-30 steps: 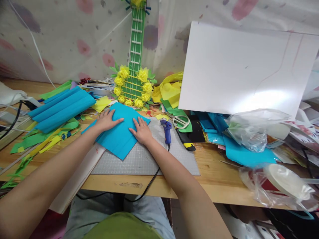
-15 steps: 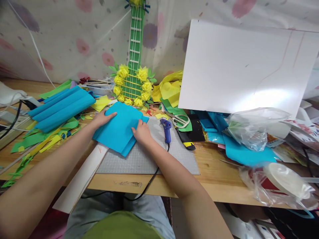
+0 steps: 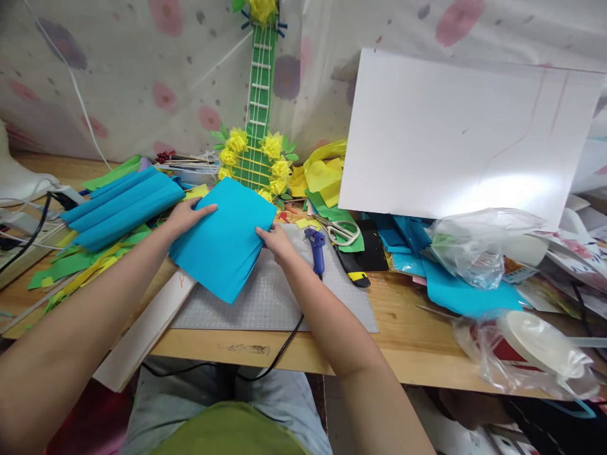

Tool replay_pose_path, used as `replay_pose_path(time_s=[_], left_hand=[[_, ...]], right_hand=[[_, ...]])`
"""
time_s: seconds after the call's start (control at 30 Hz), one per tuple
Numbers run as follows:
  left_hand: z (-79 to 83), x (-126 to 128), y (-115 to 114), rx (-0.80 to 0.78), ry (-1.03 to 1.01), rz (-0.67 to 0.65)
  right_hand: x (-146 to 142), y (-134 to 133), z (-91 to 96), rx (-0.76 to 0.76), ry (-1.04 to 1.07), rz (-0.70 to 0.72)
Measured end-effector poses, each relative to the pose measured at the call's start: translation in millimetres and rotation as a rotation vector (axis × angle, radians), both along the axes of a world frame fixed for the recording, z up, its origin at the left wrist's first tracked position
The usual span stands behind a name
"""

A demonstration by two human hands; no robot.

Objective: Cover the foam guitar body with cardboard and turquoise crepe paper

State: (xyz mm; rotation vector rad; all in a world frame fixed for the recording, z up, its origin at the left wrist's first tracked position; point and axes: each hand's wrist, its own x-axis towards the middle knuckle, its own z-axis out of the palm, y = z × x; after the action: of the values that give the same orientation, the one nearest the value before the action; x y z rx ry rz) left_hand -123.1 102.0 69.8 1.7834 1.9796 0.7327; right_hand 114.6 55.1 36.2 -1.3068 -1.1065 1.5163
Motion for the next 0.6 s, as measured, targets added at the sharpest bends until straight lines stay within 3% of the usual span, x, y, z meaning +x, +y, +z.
replay_pose_path(time_s=[0.13, 0.37, 0.47, 0.6], left_hand=[[30.6, -3.4, 0.8, 0.088, 0.044, -0.045], [74.2, 4.6, -0.5, 0.22, 0.268, -0.122], [77.1, 6.7, 7.0, 0.208, 0.315, -0.208], [64.7, 5.9, 20.5, 0.121, 0.283, -0.238]], right_hand=[[3.7, 0.7, 6.8, -0.042, 0.115, 0.108], [-10.7, -13.0, -0.6, -0.093, 0.216, 0.289], [-14.8, -20.1, -4.1, -0.099, 0.184, 0.308], [-10.5, -24.8, -7.0, -0.092, 0.193, 0.256]])
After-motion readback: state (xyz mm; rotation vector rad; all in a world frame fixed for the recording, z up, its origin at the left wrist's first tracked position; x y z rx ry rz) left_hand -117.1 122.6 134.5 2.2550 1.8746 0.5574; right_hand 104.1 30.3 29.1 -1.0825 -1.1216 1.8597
